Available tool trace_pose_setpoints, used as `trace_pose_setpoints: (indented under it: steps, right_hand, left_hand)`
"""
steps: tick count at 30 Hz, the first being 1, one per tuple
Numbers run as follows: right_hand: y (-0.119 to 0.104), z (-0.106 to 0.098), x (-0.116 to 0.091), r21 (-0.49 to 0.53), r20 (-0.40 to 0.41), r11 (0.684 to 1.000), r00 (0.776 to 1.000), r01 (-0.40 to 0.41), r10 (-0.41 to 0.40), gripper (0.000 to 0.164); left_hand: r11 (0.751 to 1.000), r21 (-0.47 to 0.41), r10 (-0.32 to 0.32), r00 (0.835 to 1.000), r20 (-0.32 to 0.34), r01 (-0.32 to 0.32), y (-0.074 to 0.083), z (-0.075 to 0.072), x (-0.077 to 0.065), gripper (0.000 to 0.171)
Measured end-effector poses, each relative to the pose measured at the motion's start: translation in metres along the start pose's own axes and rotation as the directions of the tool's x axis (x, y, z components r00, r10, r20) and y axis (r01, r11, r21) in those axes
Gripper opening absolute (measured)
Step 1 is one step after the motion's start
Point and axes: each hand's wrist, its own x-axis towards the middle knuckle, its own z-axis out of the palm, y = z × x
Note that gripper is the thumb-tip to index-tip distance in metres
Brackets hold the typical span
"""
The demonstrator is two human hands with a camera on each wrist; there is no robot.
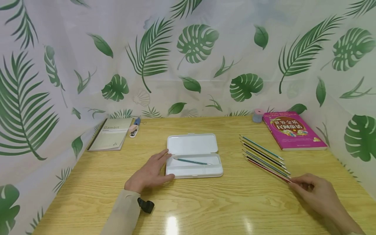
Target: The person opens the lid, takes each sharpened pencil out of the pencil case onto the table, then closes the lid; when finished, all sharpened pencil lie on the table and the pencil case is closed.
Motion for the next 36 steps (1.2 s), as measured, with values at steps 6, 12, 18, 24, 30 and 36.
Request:
trace_pose_setpoints:
  steps: [6, 12, 18, 24, 30, 36]
  right_hand:
    - [0.0017, 0.0012, -0.0018, -0.017, 0.009, 0.999, 0.999, 0.033, -0.033, 0.007]
    - [0.0070, 0.0047, -0.0001, -0.061, 0.035, 0.994, 0.996, 0.086, -0.084, 0.013]
    - [0.0086, 0.0061, 0.0004, -0.073, 0.059, 0.994, 0.996, 0.077, -0.072, 0.014]
    - [0.0080, 0.0052, 0.0004, -0.069, 0.066, 0.996, 0.997, 0.048, -0.043, 0.013]
    - [0.0072, 0.0046, 0.0004, -0.069, 0.071, 0.997, 0.997, 0.046, -0.041, 0.013]
    - [0.0083, 0.0058, 0.0008, -0.066, 0.057, 0.996, 0.997, 0.059, -0.055, 0.014]
  left_hand:
    - [1.000, -0.003, 0.007, 1.000, 0.002, -0.007, -0.0004, -0.0001, -0.0005, 0.080]
    - [1.000, 0.003, 0.009, 1.000, -0.003, -0.009, -0.0001, -0.0001, 0.0002, 0.079]
    - [1.000, 0.006, 0.005, 1.000, -0.001, -0.005, -0.0005, 0.0003, -0.0006, 0.080]
    - [1.000, 0.002, 0.011, 1.000, -0.007, -0.011, -0.0001, -0.0004, -0.0009, 0.079]
    - [1.000, 0.001, 0.003, 1.000, -0.004, -0.003, 0.0006, -0.0005, -0.0011, 0.079]
    - [1.000, 0.007, -0.001, 1.000, -0.004, 0.001, 0.0013, -0.0001, -0.0013, 0.080]
